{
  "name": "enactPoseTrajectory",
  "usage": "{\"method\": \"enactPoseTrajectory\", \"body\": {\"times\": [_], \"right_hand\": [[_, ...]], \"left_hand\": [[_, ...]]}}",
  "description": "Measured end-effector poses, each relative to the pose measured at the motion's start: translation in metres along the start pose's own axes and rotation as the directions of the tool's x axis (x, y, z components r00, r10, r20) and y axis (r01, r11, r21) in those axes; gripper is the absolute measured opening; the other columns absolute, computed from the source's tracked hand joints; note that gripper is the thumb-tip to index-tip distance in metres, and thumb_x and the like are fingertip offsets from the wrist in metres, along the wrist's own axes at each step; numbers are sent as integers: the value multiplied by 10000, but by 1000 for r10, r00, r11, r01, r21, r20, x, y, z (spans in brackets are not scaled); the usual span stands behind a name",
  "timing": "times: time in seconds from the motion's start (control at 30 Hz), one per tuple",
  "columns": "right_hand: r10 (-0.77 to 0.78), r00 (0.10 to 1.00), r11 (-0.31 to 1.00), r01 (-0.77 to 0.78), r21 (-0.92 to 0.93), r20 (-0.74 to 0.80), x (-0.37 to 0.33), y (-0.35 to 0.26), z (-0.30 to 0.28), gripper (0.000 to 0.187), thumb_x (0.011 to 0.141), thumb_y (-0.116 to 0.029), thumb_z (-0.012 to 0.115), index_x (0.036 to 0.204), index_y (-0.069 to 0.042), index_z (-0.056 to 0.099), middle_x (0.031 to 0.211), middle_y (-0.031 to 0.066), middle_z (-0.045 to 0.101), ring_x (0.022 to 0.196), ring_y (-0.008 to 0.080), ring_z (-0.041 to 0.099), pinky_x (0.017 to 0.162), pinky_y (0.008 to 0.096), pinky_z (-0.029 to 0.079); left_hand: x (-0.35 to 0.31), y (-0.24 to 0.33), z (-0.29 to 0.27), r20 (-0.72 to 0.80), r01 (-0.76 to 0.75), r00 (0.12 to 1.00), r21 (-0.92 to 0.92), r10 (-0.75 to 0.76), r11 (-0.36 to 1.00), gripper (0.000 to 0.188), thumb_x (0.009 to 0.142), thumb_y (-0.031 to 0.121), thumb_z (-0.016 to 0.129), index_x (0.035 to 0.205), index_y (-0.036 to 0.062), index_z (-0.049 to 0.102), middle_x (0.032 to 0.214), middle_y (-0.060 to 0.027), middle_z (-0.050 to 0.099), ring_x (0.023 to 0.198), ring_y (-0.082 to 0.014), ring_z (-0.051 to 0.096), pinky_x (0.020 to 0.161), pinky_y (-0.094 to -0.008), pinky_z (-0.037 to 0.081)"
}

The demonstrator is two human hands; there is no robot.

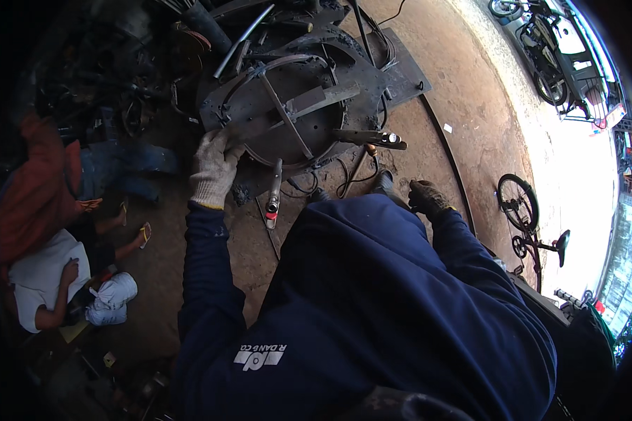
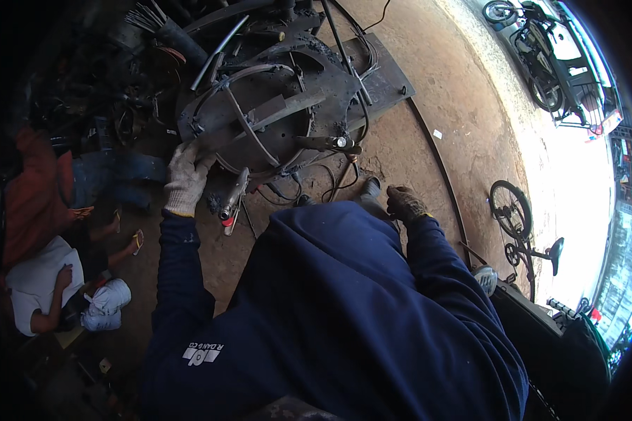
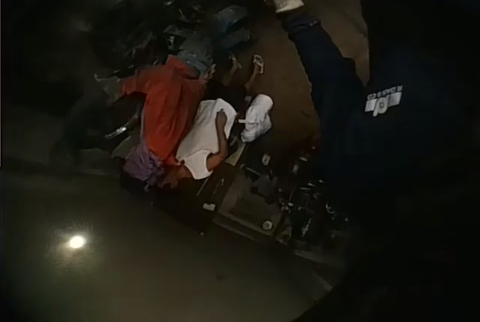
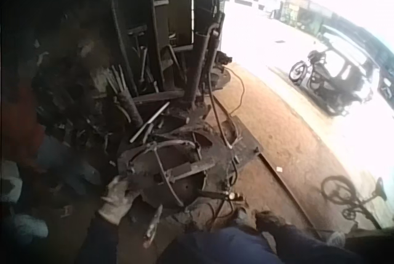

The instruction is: The person hammers a metal assembly using a hammer and tightens bolts on it with a wrench. The person then adjusts their gloves and handles metal strips on the workbench by hand.

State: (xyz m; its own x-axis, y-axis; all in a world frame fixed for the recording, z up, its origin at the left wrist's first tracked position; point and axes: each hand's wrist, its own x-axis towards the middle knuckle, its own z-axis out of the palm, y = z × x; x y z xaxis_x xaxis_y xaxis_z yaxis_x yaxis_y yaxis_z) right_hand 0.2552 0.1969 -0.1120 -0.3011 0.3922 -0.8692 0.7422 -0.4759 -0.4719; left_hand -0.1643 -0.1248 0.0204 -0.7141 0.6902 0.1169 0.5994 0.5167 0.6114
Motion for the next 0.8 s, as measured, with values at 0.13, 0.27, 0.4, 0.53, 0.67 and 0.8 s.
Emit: {"method": "enactPoseTrajectory", "body": {"times": [0.13,0.27,0.4,0.53,0.67,0.8], "right_hand": [[-61,997,998,60,-3,-37,-9,-30,14,475,1003,-417,536,1218,4,586,822,70,620,699,186,625,636,341,537],[-153,988,987,151,-56,-18,2,-34,15,474,995,-380,543,1253,16,580,840,76,636,693,164,620,635,327,523],[-149,988,988,148,41,44,10,-29,9,499,984,-371,648,1271,25,551,864,92,641,667,193,617,564,353,514],[-324,932,933,343,106,-165,12,-43,9,496,996,-409,588,1216,35,603,865,76,660,663,159,612,612,326,513],[-565,752,763,633,131,-340,-39,-125,38,458,987,-354,644,1245,24,619,879,60,669,684,134,608,611,300,500],[-738,668,673,739,-34,-95,-57,-198,61,422,977,-322,658,1263,-12,643,1018,79,707,813,157,652,747,318,535]], "left_hand": [[-1,-4,3,-14,-31,999,92,32,995,416,868,193,754,1266,106,669,1203,-157,628,1083,-333,661,892,-409,560],[-5,-3,8,-40,17,999,33,-16,999,428,854,173,776,1266,117,673,1205,-151,629,1075,-317,669,896,-411,561],[-4,-11,13,-55,23,998,-76,-27,997,491,821,166,813,1285,114,660,1190,-152,637,1091,-300,670,902,-417,558],[-6,-1,14,-99,34,995,23,-31,999,594,805,193,836,1342,83,608,1199,-159,640,1094,-290,668,929,-404,544],[-18,-21,26,-219,89,970,-97,-109,991,682,824,241,837,1392,16,536,1212,-153,655,1085,-252,660,964,-383,517],[-22,-16,42,-222,253,932,-166,-286,953,625,903,282,777,1395,-8,522,1186,-142,667,1085,-226,650,967,-371,510]]}}
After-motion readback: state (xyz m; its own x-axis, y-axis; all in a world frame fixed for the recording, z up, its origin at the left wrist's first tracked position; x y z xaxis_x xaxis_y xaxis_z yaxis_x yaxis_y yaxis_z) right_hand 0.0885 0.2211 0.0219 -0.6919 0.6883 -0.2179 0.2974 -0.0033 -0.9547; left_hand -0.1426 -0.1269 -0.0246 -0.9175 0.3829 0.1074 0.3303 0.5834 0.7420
